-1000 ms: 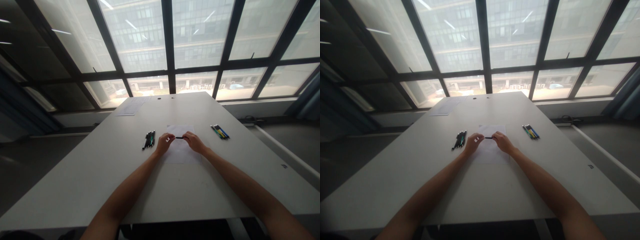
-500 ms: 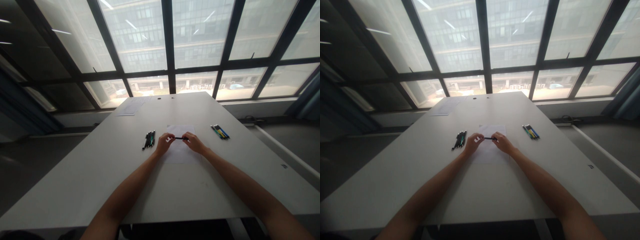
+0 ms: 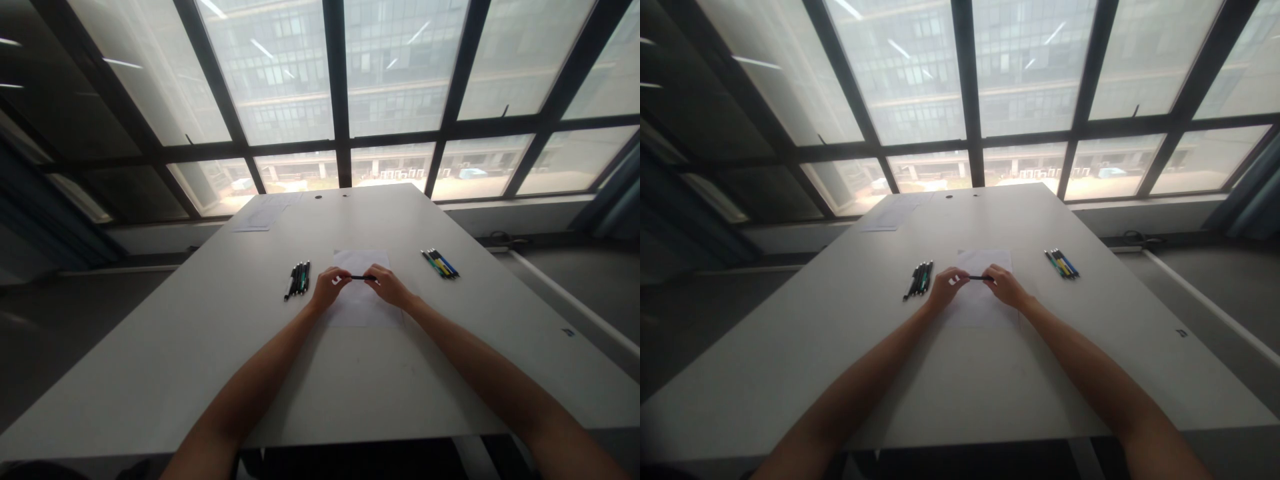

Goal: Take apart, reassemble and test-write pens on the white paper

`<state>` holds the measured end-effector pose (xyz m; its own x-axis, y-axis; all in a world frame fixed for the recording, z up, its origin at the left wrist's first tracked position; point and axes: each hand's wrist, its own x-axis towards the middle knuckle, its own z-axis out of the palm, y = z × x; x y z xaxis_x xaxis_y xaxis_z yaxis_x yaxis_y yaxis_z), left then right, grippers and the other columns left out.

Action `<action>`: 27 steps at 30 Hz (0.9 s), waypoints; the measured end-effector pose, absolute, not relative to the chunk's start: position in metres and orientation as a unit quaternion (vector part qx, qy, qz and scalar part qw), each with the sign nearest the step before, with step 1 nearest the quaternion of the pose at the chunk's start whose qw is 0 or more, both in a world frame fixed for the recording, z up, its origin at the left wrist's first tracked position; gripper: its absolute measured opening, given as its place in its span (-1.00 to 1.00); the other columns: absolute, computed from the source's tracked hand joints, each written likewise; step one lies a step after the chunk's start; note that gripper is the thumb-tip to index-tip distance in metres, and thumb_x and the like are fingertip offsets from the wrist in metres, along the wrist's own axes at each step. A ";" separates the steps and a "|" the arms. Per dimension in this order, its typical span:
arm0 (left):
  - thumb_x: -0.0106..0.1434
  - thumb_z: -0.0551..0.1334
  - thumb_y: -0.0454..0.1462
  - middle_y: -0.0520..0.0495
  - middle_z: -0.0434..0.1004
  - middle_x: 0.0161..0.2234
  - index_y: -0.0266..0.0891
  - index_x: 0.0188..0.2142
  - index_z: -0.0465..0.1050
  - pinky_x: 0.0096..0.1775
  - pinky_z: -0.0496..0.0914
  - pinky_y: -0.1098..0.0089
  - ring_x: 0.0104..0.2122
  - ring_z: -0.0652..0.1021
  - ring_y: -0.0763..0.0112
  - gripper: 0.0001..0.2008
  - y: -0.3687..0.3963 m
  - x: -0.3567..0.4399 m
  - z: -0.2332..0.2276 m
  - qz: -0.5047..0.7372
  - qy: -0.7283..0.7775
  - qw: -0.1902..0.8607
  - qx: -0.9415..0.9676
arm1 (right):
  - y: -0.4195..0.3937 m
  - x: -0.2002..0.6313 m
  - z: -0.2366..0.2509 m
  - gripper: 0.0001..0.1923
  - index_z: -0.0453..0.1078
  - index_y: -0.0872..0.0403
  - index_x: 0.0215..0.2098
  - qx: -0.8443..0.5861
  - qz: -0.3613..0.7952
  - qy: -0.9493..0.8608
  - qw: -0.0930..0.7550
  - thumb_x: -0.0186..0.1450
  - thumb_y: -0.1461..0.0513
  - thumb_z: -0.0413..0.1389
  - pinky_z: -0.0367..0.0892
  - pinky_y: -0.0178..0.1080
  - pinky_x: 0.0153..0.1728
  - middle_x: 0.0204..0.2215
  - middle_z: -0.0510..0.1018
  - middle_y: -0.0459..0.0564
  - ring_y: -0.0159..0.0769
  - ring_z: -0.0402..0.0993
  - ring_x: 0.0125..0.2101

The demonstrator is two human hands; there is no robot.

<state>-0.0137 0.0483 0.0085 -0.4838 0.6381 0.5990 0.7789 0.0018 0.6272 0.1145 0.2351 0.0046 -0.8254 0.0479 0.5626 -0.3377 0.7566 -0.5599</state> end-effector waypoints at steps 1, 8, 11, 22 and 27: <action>0.23 0.31 -0.17 -0.05 0.55 -0.37 -0.20 -0.30 0.56 -0.35 0.40 0.40 -0.36 0.50 0.40 -0.85 0.048 -0.014 0.009 -0.496 -0.702 0.070 -0.506 | 0.235 0.115 0.005 -0.91 0.42 0.05 -0.27 0.081 0.339 -0.893 0.284 0.30 0.34 0.10 0.29 -0.27 -0.27 -0.33 0.46 -0.02 -0.30 0.37 -0.34; 0.23 0.31 -0.19 -0.09 0.56 -0.32 -0.21 -0.28 0.56 -0.34 0.43 0.39 -0.34 0.51 0.40 -0.86 0.048 -0.014 0.010 -0.506 -0.685 0.064 -0.520 | 0.234 0.115 0.006 -0.91 0.43 0.06 -0.29 0.075 0.344 -0.892 0.285 0.29 0.34 0.10 0.29 -0.27 -0.29 -0.35 0.46 -0.02 -0.31 0.36 -0.36; 0.26 0.28 -0.19 -0.09 0.56 -0.32 -0.21 -0.29 0.56 -0.34 0.43 0.40 -0.34 0.52 0.40 -0.86 0.049 -0.013 0.010 -0.512 -0.684 0.070 -0.515 | 0.233 0.115 0.007 -0.91 0.43 0.06 -0.29 0.078 0.345 -0.891 0.284 0.29 0.34 0.10 0.29 -0.27 -0.29 -0.36 0.47 -0.03 -0.31 0.36 -0.36; 0.21 0.32 -0.20 -0.02 0.56 -0.39 -0.23 -0.33 0.50 -0.35 0.39 0.41 -0.38 0.52 0.42 -0.87 0.052 -0.021 0.000 -0.501 -0.716 0.050 -0.483 | 0.234 0.115 0.006 -0.89 0.43 0.05 -0.27 0.080 0.345 -0.891 0.284 0.31 0.33 0.08 0.29 -0.26 -0.27 -0.34 0.47 -0.02 -0.29 0.37 -0.34; 0.19 0.33 -0.22 -0.05 0.57 -0.34 -0.21 -0.28 0.52 -0.34 0.41 0.40 -0.35 0.53 0.40 -0.87 0.050 -0.019 0.003 -0.507 -0.703 0.045 -0.497 | 0.235 0.115 0.006 -0.89 0.43 0.05 -0.26 0.081 0.342 -0.893 0.281 0.31 0.33 0.08 0.30 -0.25 -0.26 -0.33 0.47 -0.01 -0.29 0.38 -0.33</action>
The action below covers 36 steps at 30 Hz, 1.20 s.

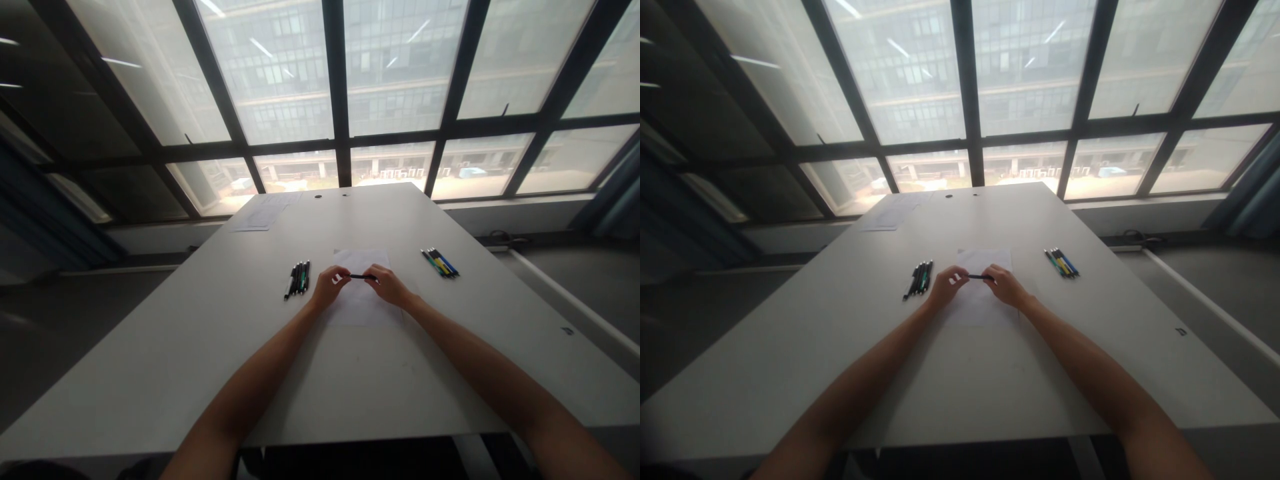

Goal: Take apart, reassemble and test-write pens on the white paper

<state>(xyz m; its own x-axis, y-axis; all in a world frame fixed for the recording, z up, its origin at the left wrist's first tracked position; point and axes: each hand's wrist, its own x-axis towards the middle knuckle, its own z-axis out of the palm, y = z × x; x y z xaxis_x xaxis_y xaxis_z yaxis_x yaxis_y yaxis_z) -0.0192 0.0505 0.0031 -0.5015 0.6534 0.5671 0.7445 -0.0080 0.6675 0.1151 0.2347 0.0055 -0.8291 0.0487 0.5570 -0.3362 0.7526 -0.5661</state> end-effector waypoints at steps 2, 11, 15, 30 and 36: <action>0.18 0.34 -0.21 -0.06 0.57 -0.34 -0.21 -0.26 0.53 -0.33 0.41 0.40 -0.34 0.53 0.39 -0.84 0.050 -0.018 0.005 -0.507 -0.700 0.041 -0.501 | 0.234 0.115 0.006 -0.89 0.43 0.05 -0.26 0.080 0.342 -0.892 0.283 0.31 0.33 0.08 0.30 -0.26 -0.25 -0.33 0.48 -0.01 -0.29 0.39 -0.32; 0.22 0.30 -0.18 -0.07 0.56 -0.33 -0.22 -0.28 0.54 -0.33 0.39 0.42 -0.33 0.52 0.40 -0.85 0.050 -0.016 0.007 -0.524 -0.690 0.029 -0.498 | 0.234 0.114 0.003 -0.90 0.44 0.07 -0.27 0.091 0.348 -0.888 0.286 0.31 0.34 0.09 0.29 -0.27 -0.27 -0.35 0.48 -0.01 -0.30 0.38 -0.34; 0.20 0.33 -0.18 -0.05 0.58 -0.33 -0.22 -0.24 0.52 -0.33 0.39 0.41 -0.34 0.54 0.40 -0.82 0.050 -0.017 0.004 -0.529 -0.702 0.025 -0.476 | 0.234 0.114 0.004 -0.90 0.44 0.06 -0.27 0.093 0.351 -0.886 0.287 0.32 0.34 0.08 0.29 -0.26 -0.26 -0.34 0.49 -0.01 -0.29 0.39 -0.32; 0.24 0.28 -0.17 -0.06 0.57 -0.35 -0.23 -0.31 0.53 -0.32 0.40 0.40 -0.34 0.53 0.40 -0.84 0.048 -0.016 0.008 -0.516 -0.701 0.027 -0.491 | 0.233 0.115 0.006 -0.89 0.43 0.06 -0.27 0.093 0.341 -0.891 0.286 0.32 0.35 0.08 0.29 -0.26 -0.26 -0.34 0.49 -0.01 -0.29 0.40 -0.32; 0.22 0.30 -0.19 -0.08 0.58 -0.29 -0.23 -0.23 0.50 -0.33 0.40 0.42 -0.32 0.54 0.41 -0.83 0.050 -0.014 0.008 -0.531 -0.692 0.014 -0.488 | 0.235 0.114 0.002 -0.89 0.44 0.06 -0.26 0.096 0.344 -0.890 0.283 0.33 0.34 0.08 0.30 -0.26 -0.26 -0.34 0.50 -0.01 -0.29 0.41 -0.32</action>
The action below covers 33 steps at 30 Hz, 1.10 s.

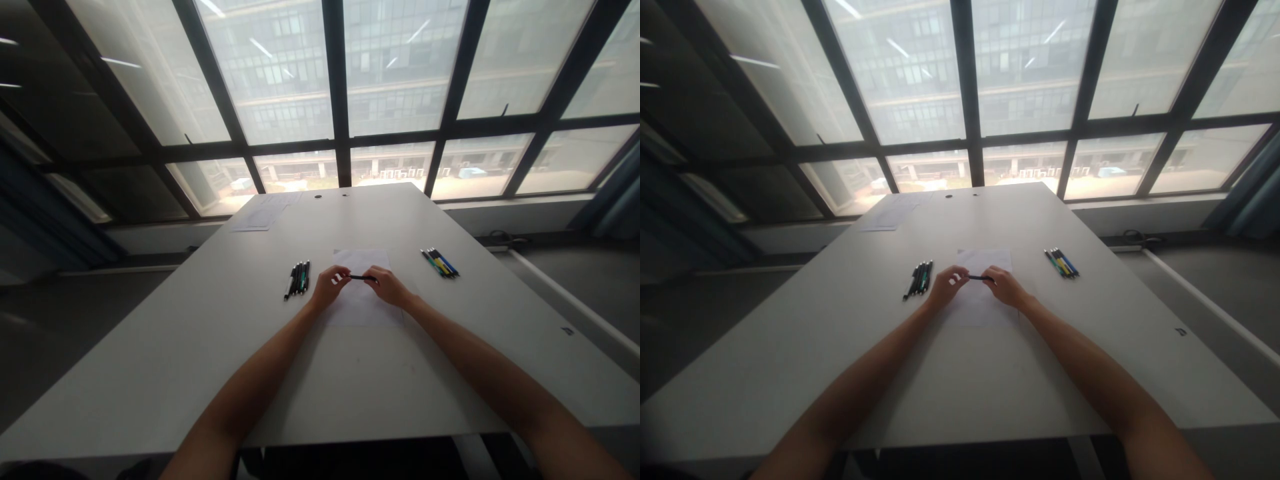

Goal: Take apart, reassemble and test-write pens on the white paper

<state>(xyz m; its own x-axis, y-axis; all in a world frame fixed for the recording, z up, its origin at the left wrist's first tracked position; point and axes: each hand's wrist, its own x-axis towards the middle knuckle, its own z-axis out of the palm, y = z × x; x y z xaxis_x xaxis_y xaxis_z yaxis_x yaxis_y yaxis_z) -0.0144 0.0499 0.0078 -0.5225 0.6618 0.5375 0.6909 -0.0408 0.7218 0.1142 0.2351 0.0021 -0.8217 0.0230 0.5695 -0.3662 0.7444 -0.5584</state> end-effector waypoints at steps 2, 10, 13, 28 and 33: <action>0.21 0.30 -0.19 -0.07 0.58 -0.30 -0.23 -0.21 0.49 -0.35 0.39 0.43 -0.34 0.54 0.41 -0.80 0.051 -0.015 0.006 -0.530 -0.702 0.009 -0.477 | 0.236 0.113 0.001 -0.89 0.44 0.06 -0.26 0.094 0.345 -0.889 0.285 0.33 0.34 0.08 0.31 -0.26 -0.25 -0.34 0.50 -0.01 -0.29 0.41 -0.31; 0.18 0.33 -0.19 -0.04 0.57 -0.35 -0.22 -0.28 0.52 -0.34 0.39 0.42 -0.35 0.54 0.41 -0.84 0.051 -0.021 0.000 -0.519 -0.703 -0.001 -0.486 | 0.235 0.115 0.005 -0.88 0.44 0.06 -0.27 0.091 0.337 -0.894 0.280 0.32 0.35 0.08 0.29 -0.26 -0.25 -0.34 0.50 -0.01 -0.29 0.41 -0.31; 0.21 0.31 -0.18 -0.05 0.57 -0.33 -0.22 -0.27 0.52 -0.34 0.39 0.43 -0.33 0.53 0.41 -0.84 0.050 -0.019 0.003 -0.521 -0.698 -0.001 -0.492 | 0.234 0.116 0.005 -0.89 0.44 0.06 -0.27 0.089 0.335 -0.895 0.280 0.32 0.35 0.08 0.29 -0.26 -0.25 -0.35 0.50 -0.01 -0.29 0.40 -0.32; 0.31 0.15 -0.04 0.03 0.49 -0.51 -0.26 -0.46 0.47 -0.31 0.33 0.41 -0.43 0.45 0.42 -0.62 0.051 -0.019 0.004 -0.446 -0.762 0.009 -0.470 | 0.234 0.116 0.007 -0.89 0.45 0.06 -0.26 0.084 0.337 -0.895 0.279 0.32 0.32 0.08 0.31 -0.25 -0.27 -0.35 0.50 0.00 -0.28 0.40 -0.33; 0.21 0.29 -0.15 -0.02 0.58 -0.29 -0.21 -0.16 0.49 -0.28 0.35 0.41 -0.32 0.52 0.40 -0.75 0.051 -0.018 0.003 -0.471 -0.737 0.015 -0.484 | 0.235 0.116 0.006 -0.89 0.45 0.07 -0.27 0.085 0.335 -0.896 0.279 0.32 0.34 0.08 0.30 -0.26 -0.26 -0.36 0.50 -0.01 -0.29 0.40 -0.33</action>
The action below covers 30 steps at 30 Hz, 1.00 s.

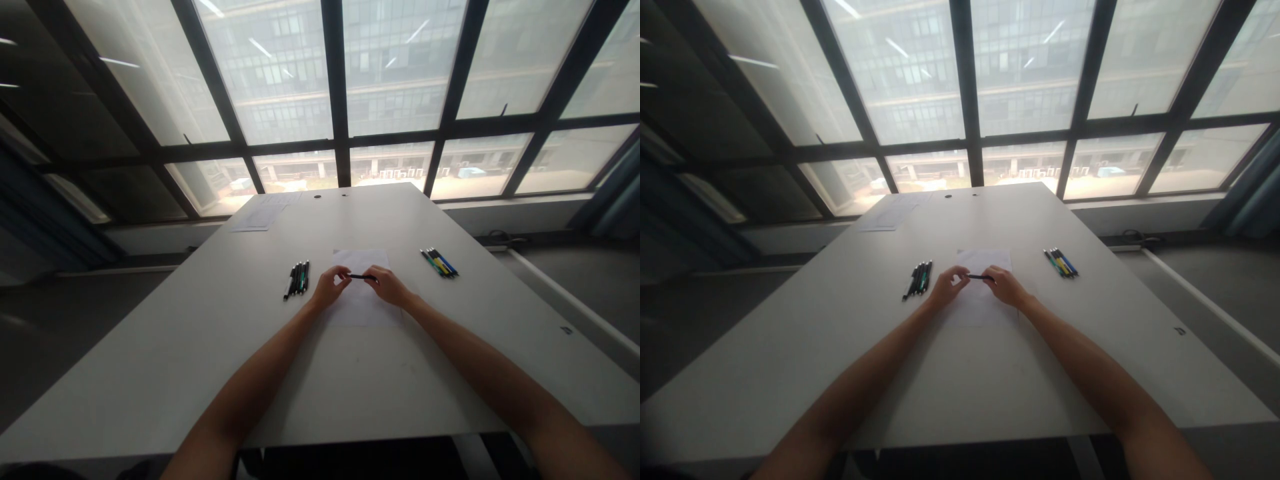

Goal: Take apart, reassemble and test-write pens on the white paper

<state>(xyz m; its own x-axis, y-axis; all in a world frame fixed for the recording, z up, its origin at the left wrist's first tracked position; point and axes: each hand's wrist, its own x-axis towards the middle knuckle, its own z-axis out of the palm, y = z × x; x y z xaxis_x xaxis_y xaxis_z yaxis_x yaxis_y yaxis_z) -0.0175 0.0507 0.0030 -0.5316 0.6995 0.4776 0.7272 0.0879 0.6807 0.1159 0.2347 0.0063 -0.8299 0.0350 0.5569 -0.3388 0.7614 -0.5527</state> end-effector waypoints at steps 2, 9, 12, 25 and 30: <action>0.20 0.31 -0.16 -0.03 0.58 -0.26 -0.20 -0.08 0.45 -0.31 0.33 0.42 -0.30 0.52 0.40 -0.68 0.051 -0.018 0.002 -0.477 -0.734 0.011 -0.483 | 0.235 0.116 0.006 -0.89 0.45 0.07 -0.27 0.086 0.337 -0.895 0.281 0.32 0.34 0.08 0.30 -0.25 -0.26 -0.36 0.50 -0.01 -0.29 0.40 -0.32; 0.26 0.24 -0.19 -0.01 0.57 -0.32 -0.23 -0.27 0.47 -0.31 0.32 0.42 -0.33 0.52 0.42 -0.85 0.050 -0.018 0.004 -0.485 -0.734 0.024 -0.474 | 0.235 0.116 0.005 -0.89 0.45 0.06 -0.26 0.089 0.329 -0.900 0.273 0.32 0.33 0.09 0.31 -0.25 -0.24 -0.34 0.51 0.00 -0.28 0.41 -0.31; 0.24 0.26 -0.20 -0.04 0.57 -0.22 -0.20 -0.15 0.46 -0.29 0.34 0.42 -0.28 0.53 0.41 -0.80 0.050 -0.017 0.006 -0.496 -0.720 0.024 -0.484 | 0.235 0.115 0.004 -0.88 0.45 0.06 -0.26 0.085 0.329 -0.900 0.275 0.31 0.34 0.09 0.30 -0.25 -0.25 -0.35 0.51 -0.01 -0.28 0.41 -0.32; 0.25 0.25 -0.18 -0.01 0.59 -0.33 -0.21 -0.27 0.51 -0.28 0.33 0.40 -0.32 0.53 0.40 -0.85 0.050 -0.017 0.004 -0.476 -0.737 0.039 -0.479 | 0.236 0.114 0.003 -0.88 0.44 0.06 -0.27 0.079 0.328 -0.900 0.275 0.31 0.35 0.08 0.29 -0.26 -0.25 -0.34 0.50 -0.02 -0.29 0.41 -0.32; 0.23 0.27 -0.14 -0.03 0.59 -0.32 -0.21 -0.18 0.50 -0.33 0.34 0.41 -0.35 0.53 0.41 -0.77 0.051 -0.018 0.004 -0.491 -0.735 0.021 -0.468 | 0.236 0.114 0.002 -0.89 0.44 0.05 -0.26 0.079 0.327 -0.899 0.280 0.32 0.34 0.08 0.30 -0.26 -0.26 -0.35 0.50 -0.02 -0.29 0.40 -0.32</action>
<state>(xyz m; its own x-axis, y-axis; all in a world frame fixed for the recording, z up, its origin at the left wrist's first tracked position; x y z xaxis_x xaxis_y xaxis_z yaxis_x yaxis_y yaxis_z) -0.0179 0.0514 0.0037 -0.5616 0.6666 0.4901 0.7081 0.0808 0.7014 0.1139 0.2364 0.0022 -0.8307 0.0416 0.5551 -0.3245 0.7741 -0.5436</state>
